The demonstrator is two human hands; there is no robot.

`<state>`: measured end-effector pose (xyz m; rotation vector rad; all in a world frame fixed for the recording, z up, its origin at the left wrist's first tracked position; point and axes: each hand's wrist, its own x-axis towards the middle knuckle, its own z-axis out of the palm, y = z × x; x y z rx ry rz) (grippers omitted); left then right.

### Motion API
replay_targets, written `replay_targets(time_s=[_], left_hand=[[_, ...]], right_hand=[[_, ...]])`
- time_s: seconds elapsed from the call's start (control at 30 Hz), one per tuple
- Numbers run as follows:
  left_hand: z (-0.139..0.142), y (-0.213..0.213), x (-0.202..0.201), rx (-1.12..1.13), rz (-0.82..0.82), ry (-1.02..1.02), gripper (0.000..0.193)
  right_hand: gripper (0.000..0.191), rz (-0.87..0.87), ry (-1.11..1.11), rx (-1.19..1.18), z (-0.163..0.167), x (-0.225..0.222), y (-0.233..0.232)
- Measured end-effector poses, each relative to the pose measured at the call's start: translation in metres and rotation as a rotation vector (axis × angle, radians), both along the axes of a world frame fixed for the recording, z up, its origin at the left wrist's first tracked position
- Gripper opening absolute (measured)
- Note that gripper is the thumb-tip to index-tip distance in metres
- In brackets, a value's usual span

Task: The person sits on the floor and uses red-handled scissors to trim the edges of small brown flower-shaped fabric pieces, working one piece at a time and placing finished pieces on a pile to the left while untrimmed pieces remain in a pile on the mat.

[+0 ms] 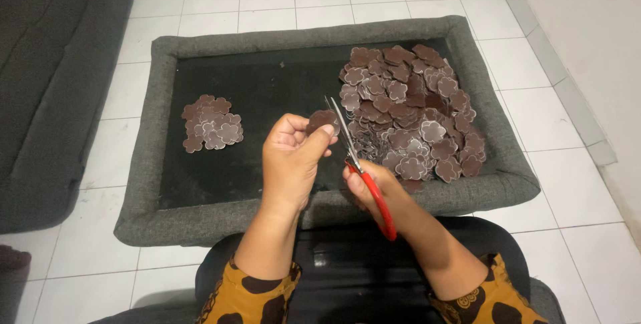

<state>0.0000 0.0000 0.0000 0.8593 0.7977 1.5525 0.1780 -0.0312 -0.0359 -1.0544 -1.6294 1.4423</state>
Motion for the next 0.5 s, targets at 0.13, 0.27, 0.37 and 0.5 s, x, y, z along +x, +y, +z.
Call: replay_targets(time_s=[0.13, 0.27, 0.37, 0.5], left_hand=[[-0.0004, -0.0003, 0.0016, -0.013, -0.024, 0.007, 0.014], [0.0000, 0.0007, 0.0017, -0.028, -0.007, 0.032, 0.015], [0.0002, 0.0016, 0.0022, -0.039, 0.003, 0.044, 0.015], [0.0000, 0.0013, 0.0034, -0.027, 0.010, 0.029, 0.014]], right_hand=[[0.035, 0.055, 0.105, 0.012, -0.0043, 0.0001, 0.0026], [0.034, 0.030, 0.004, 0.081, -0.0049, 0.0015, 0.0040], [0.034, 0.019, -0.014, 0.052, -0.0048, 0.0025, 0.0044], [0.034, 0.011, -0.010, 0.094, -0.0062, 0.0019, 0.0057]])
